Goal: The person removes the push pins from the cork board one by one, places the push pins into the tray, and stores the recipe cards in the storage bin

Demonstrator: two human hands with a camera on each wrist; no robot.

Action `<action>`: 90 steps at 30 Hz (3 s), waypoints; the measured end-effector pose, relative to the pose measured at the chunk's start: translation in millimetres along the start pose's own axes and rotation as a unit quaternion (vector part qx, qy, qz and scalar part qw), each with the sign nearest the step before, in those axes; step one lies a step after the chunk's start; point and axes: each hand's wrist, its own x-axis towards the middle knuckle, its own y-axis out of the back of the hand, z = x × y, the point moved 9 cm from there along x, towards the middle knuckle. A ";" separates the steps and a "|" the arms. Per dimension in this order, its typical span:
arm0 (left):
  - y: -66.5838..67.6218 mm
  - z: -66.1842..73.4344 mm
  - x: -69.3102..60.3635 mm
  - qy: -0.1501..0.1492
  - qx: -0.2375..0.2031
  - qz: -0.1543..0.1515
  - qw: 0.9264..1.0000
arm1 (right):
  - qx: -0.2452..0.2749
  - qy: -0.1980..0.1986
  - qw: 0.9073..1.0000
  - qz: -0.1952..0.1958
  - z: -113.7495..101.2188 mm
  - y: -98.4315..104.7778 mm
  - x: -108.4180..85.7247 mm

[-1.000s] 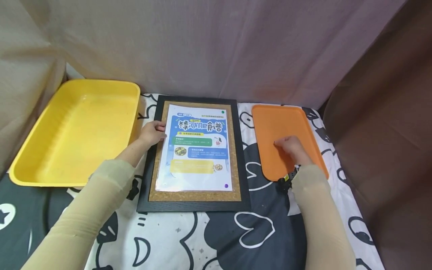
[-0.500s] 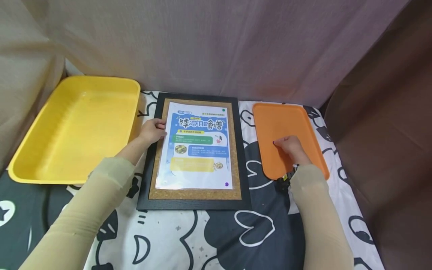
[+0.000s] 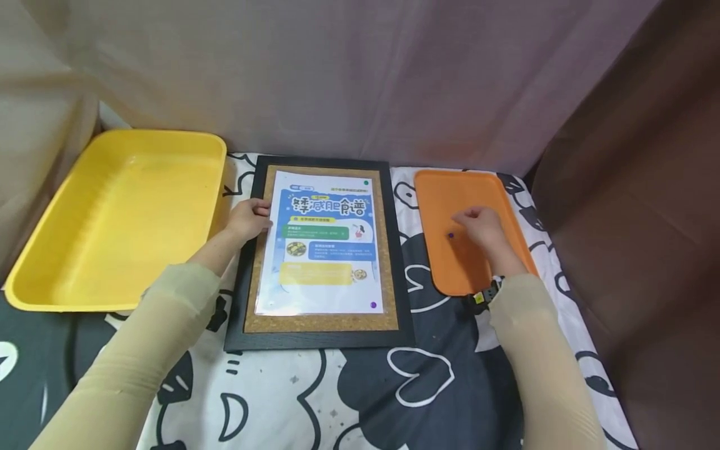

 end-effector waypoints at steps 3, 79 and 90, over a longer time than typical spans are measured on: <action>1.6 -2.1 0.1 0.003 0.003 0.003 1.000 | -0.021 0.036 0.999 -0.026 -17.9 -13.7 -10.5; 0.5 1.1 1.1 0.000 0.001 0.002 1.000 | -0.105 0.221 0.936 -0.253 -67.5 -116.1 -90.1; -2.4 -1.8 0.3 0.010 -0.012 -0.004 1.000 | -0.075 0.105 0.979 -0.155 -17.9 -46.4 -47.8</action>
